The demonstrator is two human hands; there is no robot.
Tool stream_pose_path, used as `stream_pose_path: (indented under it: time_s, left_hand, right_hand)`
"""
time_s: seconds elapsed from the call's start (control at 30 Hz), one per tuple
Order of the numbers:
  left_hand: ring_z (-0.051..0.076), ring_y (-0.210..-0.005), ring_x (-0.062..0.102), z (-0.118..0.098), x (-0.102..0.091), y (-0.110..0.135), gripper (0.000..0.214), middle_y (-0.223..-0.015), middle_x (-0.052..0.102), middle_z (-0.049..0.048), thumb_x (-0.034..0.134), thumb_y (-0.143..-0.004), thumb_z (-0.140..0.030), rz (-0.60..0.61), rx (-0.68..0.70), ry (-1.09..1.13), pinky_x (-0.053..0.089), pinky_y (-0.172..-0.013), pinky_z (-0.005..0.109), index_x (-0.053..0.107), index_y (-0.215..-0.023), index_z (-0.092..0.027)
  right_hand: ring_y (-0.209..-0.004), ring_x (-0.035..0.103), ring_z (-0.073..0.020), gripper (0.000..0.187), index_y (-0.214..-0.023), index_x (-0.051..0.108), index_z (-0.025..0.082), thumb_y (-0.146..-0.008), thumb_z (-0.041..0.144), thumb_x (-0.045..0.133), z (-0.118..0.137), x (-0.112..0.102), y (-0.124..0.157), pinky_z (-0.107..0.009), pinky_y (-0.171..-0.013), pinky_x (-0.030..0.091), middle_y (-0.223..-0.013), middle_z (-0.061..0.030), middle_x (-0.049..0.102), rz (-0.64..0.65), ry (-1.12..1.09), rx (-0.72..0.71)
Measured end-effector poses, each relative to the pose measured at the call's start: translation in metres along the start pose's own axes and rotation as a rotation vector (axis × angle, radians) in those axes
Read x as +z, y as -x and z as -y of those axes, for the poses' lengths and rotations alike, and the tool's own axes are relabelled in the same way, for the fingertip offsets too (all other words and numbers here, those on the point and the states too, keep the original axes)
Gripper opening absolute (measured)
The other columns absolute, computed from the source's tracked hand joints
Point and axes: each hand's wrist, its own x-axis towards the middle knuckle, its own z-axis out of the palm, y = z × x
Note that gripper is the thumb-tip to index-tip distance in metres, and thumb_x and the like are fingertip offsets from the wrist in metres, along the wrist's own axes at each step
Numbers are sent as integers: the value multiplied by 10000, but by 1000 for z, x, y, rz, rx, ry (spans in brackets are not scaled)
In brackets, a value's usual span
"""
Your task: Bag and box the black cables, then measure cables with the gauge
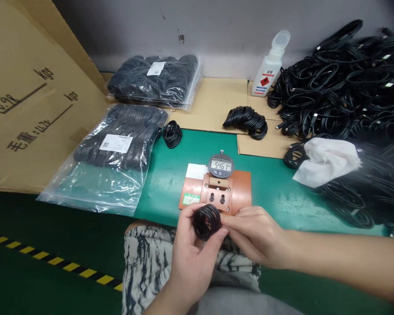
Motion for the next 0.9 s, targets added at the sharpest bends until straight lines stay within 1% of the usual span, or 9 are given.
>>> stream_pose_path:
  time_s: [0.23, 0.4, 0.6, 0.77, 0.9]
  left_hand:
    - [138, -972, 670, 6, -1, 1, 388, -1036, 660, -2, 747, -833, -228, 11, -4, 16, 543, -846, 204, 533, -1154, -278]
    - [131, -965, 662, 6, -2, 2, 410, -1036, 660, -8, 750, -832, -230, 14, -7, 21, 537, -846, 192, 527, -1170, -287]
    - [124, -962, 655, 6, -3, 1, 393, -1030, 656, -9, 738, -845, -233, 23, -13, 18, 534, -845, 184, 528, -1172, -292]
    - [137, -993, 658, 7, -3, 1, 410, -1054, 655, -3, 748, -834, -243, 13, -18, 17, 535, -863, 199, 527, -1176, -288]
    - [157, -995, 666, 5, -4, 0, 396, -1044, 663, 12, 753, -824, -263, 14, -37, 8, 546, -860, 222, 533, -1154, -270]
  right_hand:
    - [-491, 557, -147, 275, -1179, 582, 135, -961, 88, 421, -1, 2, 4, -266, -474, 390, -616, 5, 613, -20, 21, -11]
    - [-507, 552, -152, 252, -1142, 593, 130, -965, 96, 416, -2, 2, 5, -270, -497, 407, -627, -5, 605, 31, 5, 17]
    - [-521, 541, -151, 247, -1120, 592, 146, -969, 94, 404, -2, 2, 5, -273, -524, 423, -643, -3, 601, 47, -19, 34]
    - [-537, 554, -155, 250, -1107, 595, 142, -968, 89, 395, 0, 0, 3, -274, -530, 432, -660, -12, 610, 76, -30, 46]
    - [-535, 561, -163, 255, -1110, 601, 143, -955, 77, 410, -1, 1, 5, -280, -516, 410, -654, -16, 620, 52, 0, 28]
